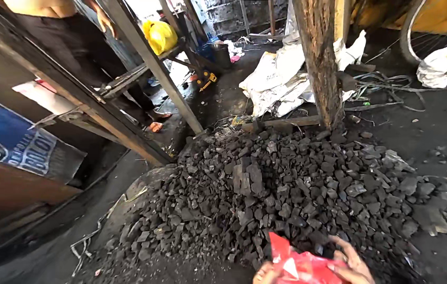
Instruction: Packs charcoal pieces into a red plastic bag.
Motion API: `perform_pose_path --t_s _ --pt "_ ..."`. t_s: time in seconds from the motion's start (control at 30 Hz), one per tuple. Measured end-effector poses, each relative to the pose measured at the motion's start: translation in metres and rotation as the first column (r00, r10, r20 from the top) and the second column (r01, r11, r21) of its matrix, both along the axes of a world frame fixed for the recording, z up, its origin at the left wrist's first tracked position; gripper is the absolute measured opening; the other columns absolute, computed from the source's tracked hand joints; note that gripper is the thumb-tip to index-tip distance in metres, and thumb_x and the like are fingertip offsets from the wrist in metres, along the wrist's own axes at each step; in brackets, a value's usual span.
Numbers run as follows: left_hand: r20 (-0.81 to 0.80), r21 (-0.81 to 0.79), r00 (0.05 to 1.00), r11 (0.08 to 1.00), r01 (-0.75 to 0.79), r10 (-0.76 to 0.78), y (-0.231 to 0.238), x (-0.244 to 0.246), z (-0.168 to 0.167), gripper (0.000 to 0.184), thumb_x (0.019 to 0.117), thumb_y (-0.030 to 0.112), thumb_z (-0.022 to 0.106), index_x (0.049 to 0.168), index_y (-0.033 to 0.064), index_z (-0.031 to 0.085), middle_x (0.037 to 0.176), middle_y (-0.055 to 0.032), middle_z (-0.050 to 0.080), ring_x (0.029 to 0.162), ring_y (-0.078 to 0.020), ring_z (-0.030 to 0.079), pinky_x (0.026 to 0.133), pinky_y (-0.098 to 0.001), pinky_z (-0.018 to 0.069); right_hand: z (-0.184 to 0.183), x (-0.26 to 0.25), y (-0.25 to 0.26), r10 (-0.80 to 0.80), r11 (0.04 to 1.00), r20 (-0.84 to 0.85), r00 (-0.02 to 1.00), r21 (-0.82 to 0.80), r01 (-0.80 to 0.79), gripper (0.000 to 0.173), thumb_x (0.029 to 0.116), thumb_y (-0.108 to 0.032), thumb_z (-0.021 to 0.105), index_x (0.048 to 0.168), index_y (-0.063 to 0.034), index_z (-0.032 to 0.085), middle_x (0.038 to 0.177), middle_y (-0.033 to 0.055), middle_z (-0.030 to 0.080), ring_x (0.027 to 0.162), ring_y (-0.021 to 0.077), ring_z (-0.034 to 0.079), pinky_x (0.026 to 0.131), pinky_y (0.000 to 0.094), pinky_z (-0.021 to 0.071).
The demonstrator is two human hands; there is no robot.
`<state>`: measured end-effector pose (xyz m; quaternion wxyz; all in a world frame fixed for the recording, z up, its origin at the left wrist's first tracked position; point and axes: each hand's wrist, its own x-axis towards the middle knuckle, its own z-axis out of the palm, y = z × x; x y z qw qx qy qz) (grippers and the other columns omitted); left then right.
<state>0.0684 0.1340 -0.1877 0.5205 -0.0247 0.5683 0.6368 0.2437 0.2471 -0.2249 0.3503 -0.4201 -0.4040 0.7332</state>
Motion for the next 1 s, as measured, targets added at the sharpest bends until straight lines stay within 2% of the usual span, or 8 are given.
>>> perform_pose_path --t_s 0.13,0.27,0.37,0.43,0.57,0.67,0.8,1.0 --pt "0.052 0.170 0.974 0.959 -0.228 0.223 -0.024 -0.025 0.023 0.022 0.1006 0.003 0.033 0.099 0.0151 0.052 0.073 0.0009 0.069 0.064 -0.0105 0.069 0.061 -0.0289 0.0601 -0.005 0.024 0.002 0.061 0.937 0.556 0.829 0.254 -0.239 0.069 0.0755 0.007 0.070 0.141 0.0057 0.051 0.092 0.0148 0.061 0.078 0.0241 0.061 0.073 0.0424 0.0528" --pt "-0.416 0.168 0.893 0.951 0.260 -0.170 -0.021 -0.016 0.031 0.016 0.0980 0.002 0.044 0.106 0.0016 0.059 0.087 0.0008 0.066 0.074 -0.0051 0.064 0.069 -0.0251 0.0560 0.035 0.006 -0.029 0.423 0.762 0.507 0.751 0.249 -0.597 0.088 0.0797 -0.016 0.084 0.154 0.0010 0.040 0.150 0.0318 0.045 0.137 0.0437 0.049 0.113 0.0564 0.0416" --pt "-0.619 -0.188 0.386 0.607 0.772 -0.684 -0.014 -0.010 0.045 0.020 0.0958 0.000 0.055 0.102 -0.0016 0.075 0.106 -0.0146 0.068 0.101 -0.0212 0.061 0.093 -0.0386 0.0487 0.039 -0.002 -0.024 0.410 0.706 0.508 0.757 0.348 -0.616 0.027 0.0917 -0.006 0.067 0.115 0.0061 0.071 0.105 0.0220 0.074 0.098 0.0322 0.071 0.091 0.0538 0.0545" --pt "-0.449 -0.688 0.018 0.359 0.631 -0.893 -0.008 -0.021 0.048 0.025 0.0940 0.010 0.067 0.117 0.0083 0.076 0.135 -0.0295 0.056 0.116 -0.0442 0.060 0.096 -0.0599 0.0499 0.035 0.004 0.007 0.306 0.762 0.488 0.817 0.389 -0.518 0.019 0.0952 -0.003 0.057 0.102 0.0031 0.074 0.093 0.0118 0.074 0.087 0.0187 0.071 0.084 0.0418 0.0576" --pt "-0.592 -0.754 0.264 0.639 0.155 -0.762 0.004 -0.054 0.020 0.039 0.0862 0.012 0.076 0.123 0.0028 0.069 0.155 -0.0302 0.037 0.128 -0.0512 0.053 0.099 -0.0614 0.0510 0.038 0.003 0.052 0.264 0.868 0.325 0.908 0.329 -0.370 0.024 0.0884 -0.009 0.067 0.110 -0.0008 0.068 0.102 0.0035 0.072 0.093 0.0093 0.069 0.084 0.0286 0.0588" --pt "-0.730 -0.327 0.648 0.944 -0.052 -0.217 0.019 -0.073 -0.026 0.069 0.0834 0.015 0.083 0.138 -0.0135 0.051 0.153 -0.0348 0.036 0.139 -0.0476 0.041 0.112 -0.0575 0.0395 0.009 0.000 0.065 0.255 0.884 0.522 0.814 0.216 -0.415 0.099 0.0687 -0.029 0.089 0.153 -0.0077 0.042 0.157 0.0211 0.040 0.141 0.0366 0.046 0.110 0.0520 0.0460" --pt "-0.326 -0.406 0.940 0.913 -0.045 -0.099 0.036 -0.065 -0.066 0.067 0.1052 0.036 0.056 0.149 -0.0102 0.037 0.147 -0.0352 0.044 0.139 -0.0461 0.042 0.112 -0.0630 0.0343 -0.055 -0.003 0.055 0.249 0.898 0.744 0.620 0.062 -0.435 0.110 0.0756 -0.040 0.089 0.160 -0.0047 0.028 0.163 0.0344 0.020 0.149 0.0523 0.025 0.120 0.0625 0.0292" --pt "-0.413 -0.637 0.877 0.766 -0.088 -0.244 0.064 -0.017 -0.108 0.075 0.1057 0.049 0.049 0.153 -0.0084 0.036 0.157 -0.0343 0.035 0.149 -0.0533 0.024 0.120 -0.0696 0.0104 -0.081 -0.025 0.046 0.153 0.928 0.777 0.610 0.099 -0.358 0.107 0.0825 -0.054 0.077 0.163 -0.0072 0.025 0.167 0.0309 0.013 0.153 0.0540 0.009 0.124 0.0634 0.0164"
